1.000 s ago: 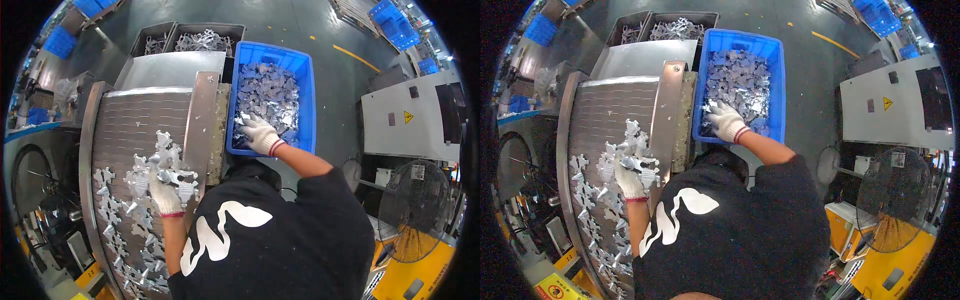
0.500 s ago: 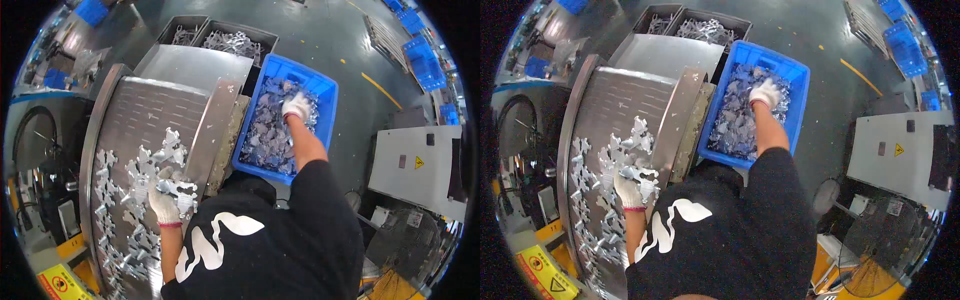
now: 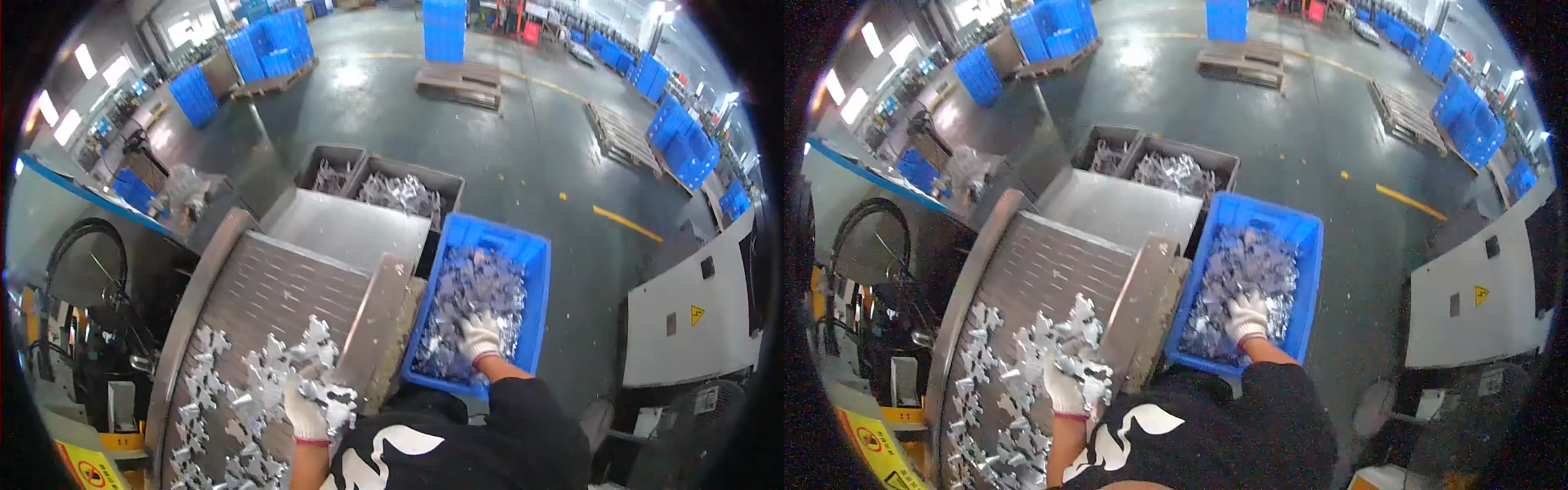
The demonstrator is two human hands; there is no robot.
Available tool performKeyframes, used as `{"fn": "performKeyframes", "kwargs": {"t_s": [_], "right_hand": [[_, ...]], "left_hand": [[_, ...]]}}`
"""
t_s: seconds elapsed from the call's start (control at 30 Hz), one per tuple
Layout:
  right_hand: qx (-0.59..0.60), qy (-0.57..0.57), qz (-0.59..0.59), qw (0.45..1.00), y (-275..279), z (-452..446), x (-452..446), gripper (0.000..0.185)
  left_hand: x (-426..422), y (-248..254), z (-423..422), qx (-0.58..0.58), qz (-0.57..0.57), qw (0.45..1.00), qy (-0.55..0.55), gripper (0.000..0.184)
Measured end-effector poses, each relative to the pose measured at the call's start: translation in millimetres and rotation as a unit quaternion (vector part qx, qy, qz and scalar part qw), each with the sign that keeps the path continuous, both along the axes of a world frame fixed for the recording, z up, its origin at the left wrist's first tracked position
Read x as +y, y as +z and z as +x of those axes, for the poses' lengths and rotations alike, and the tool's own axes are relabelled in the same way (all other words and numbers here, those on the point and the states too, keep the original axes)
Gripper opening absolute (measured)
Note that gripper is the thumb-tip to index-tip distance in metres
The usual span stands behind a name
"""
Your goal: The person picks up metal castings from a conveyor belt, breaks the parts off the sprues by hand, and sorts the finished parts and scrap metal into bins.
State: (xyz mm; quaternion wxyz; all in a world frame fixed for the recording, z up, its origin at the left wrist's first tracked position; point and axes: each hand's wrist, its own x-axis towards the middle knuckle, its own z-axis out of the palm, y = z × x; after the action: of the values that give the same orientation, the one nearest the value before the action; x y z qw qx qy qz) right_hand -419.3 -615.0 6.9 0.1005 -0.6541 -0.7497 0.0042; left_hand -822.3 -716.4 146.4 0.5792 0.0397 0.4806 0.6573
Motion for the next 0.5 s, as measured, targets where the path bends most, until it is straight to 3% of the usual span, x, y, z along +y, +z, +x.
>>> {"fn": "performKeyframes", "kwargs": {"t_s": [0.07, 0.13, 0.17, 0.2, 0.27, 0.33, 0.37, 0.4, 0.43, 0.47, 0.5], "right_hand": [[-0.047, -0.054, -0.109, 0.991, -0.3, 8.2, 10.3, 0.048], [-0.031, -0.09, -0.233, 0.968, 24.7, 9.5, 28.0, 0.057], [-0.01, -0.153, -0.258, 0.954, 51.6, -4.4, 32.8, 0.054], [0.009, -0.199, -0.198, 0.96, 42.1, -8.6, 34.1, 0.047], [0.021, -0.149, -0.085, 0.985, 92.0, -23.7, 27.7, 0.036], [0.183, -0.118, 0.037, 0.975, 114.2, -48.9, 11.7, 0.031], [0.288, -0.102, 0.088, 0.948, 119.3, -67.1, 2.2, 0.031], [0.417, -0.079, 0.08, 0.902, 122.3, -89.4, -10.1, 0.03], [0.565, -0.103, -0.048, 0.817, 124.9, -115.8, -25.0, 0.029], [0.526, 0.003, -0.083, 0.846, 143.4, -136.3, -38.7, 0.038], [0.67, 0.042, -0.252, 0.697, 167.6, -166.1, -54.1, 0.042]], "left_hand": [[-2.7, -11.3, -10.1, -0.075, 0.048, 0.996, -0.02, 0.059], [3.0, 22.2, 8.1, -0.043, -0.009, 0.999, 0.005, 0.052], [-1.7, 32.7, 5.6, -0.088, 0.028, 0.995, -0.032, 0.054], [-2.7, 31.4, 4.6, -0.082, 0.017, 0.996, -0.009, 0.055], [1.6, 54.6, 13.9, -0.1, -0.014, 0.995, 0.016, 0.055], [8.5, 49.5, 5.9, -0.141, 0.056, 0.988, -0.017, 0.053], [8.8, 54.9, 7.9, -0.098, 0.044, 0.994, -0.026, 0.051], [13.5, 42.3, 1.7, -0.145, 0.081, 0.984, -0.058, 0.05], [18.3, 29.8, -4.4, -0.192, 0.119, 0.97, -0.09, 0.048], [20.7, 60.1, 8.3, -0.123, 0.073, 0.987, -0.071, 0.047], [28.5, 53.0, 6.1, -0.097, 0.077, 0.989, -0.087, 0.048]]}}
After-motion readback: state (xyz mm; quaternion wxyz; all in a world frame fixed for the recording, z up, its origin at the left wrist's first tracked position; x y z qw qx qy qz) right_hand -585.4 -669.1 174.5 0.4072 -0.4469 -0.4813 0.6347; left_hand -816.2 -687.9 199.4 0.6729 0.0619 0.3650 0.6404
